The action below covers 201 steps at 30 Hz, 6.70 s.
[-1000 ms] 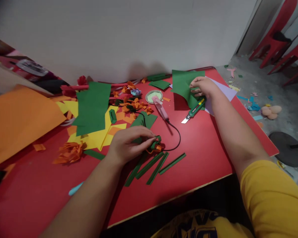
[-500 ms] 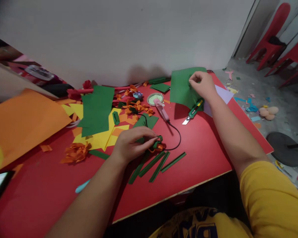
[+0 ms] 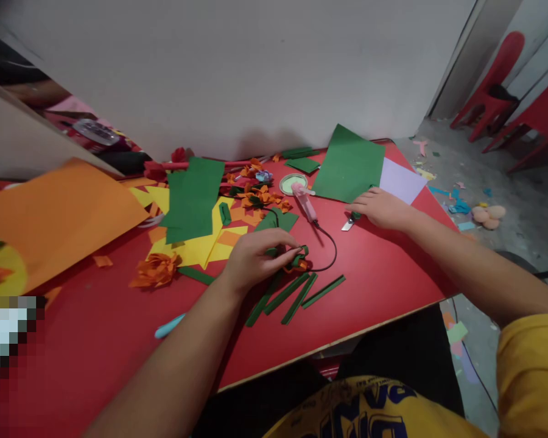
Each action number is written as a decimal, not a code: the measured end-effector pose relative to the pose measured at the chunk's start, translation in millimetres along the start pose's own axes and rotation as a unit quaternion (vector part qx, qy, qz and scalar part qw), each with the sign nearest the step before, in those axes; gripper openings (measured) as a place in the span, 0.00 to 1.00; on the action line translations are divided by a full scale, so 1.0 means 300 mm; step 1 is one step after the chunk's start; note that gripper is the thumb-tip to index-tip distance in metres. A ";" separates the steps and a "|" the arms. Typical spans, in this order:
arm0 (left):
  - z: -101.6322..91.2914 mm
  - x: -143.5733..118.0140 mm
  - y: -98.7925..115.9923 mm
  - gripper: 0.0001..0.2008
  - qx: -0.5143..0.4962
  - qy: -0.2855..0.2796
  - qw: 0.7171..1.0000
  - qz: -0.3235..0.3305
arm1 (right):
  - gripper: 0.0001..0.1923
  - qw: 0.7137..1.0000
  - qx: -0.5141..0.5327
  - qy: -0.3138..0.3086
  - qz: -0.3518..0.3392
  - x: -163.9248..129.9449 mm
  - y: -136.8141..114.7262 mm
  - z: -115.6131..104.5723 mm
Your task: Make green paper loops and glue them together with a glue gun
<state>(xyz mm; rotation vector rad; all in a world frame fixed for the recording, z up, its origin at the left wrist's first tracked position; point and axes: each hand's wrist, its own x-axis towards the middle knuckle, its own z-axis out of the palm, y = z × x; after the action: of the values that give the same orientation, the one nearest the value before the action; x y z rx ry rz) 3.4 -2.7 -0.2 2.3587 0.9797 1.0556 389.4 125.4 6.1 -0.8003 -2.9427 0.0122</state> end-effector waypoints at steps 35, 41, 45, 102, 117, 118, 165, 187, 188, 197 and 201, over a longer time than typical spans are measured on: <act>0.006 0.005 0.009 0.08 0.018 -0.007 1.000 -0.002 | 0.38 0.746 0.488 0.336 0.304 -0.110 -0.395 0.058; 0.007 0.005 0.004 0.08 0.022 0.000 1.000 0.001 | 0.27 0.752 0.525 0.253 0.308 -0.157 -0.403 0.120; 0.005 0.007 0.010 0.07 0.025 -0.005 1.000 0.009 | 0.32 0.761 0.507 0.222 0.339 -0.167 -0.343 0.090; 0.026 0.020 0.144 0.22 0.100 -0.118 0.986 0.061 | 0.06 0.973 0.164 0.163 0.028 -0.249 -0.797 0.045; 0.075 0.018 0.116 0.49 0.205 -0.276 0.939 -0.007 | 0.05 0.961 0.261 0.012 0.093 0.009 -0.522 0.019; 0.075 0.019 0.117 0.48 0.205 -0.278 0.938 -0.006 | 0.03 0.958 0.267 0.014 0.101 0.013 -0.524 0.027; 0.071 0.018 0.102 0.46 0.180 -0.272 0.945 -0.006 | 0.06 0.940 0.185 0.159 0.237 -0.043 -0.466 0.080; 0.067 0.027 0.115 0.45 0.175 -0.277 0.945 -0.013 | 0.10 0.984 0.161 0.030 0.069 0.014 -0.551 0.098; 0.067 0.026 0.114 0.45 0.174 -0.276 0.945 -0.012 | 0.09 0.979 0.184 0.043 0.074 0.005 -0.542 0.094; 0.059 0.023 0.110 0.45 0.168 -0.277 0.946 -0.011 | 0.04 0.887 0.338 0.228 0.215 -0.060 -0.495 0.022; 0.059 0.026 0.113 0.45 0.173 -0.283 0.943 -0.014 | 0.03 0.895 0.383 0.180 0.142 -0.044 -0.521 0.040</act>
<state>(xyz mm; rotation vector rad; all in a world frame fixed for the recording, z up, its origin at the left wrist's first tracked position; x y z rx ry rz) 35.4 -21.3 11.7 2.6772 1.0176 0.1558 320.7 -15.8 -2.1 -0.9342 -2.1482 0.8754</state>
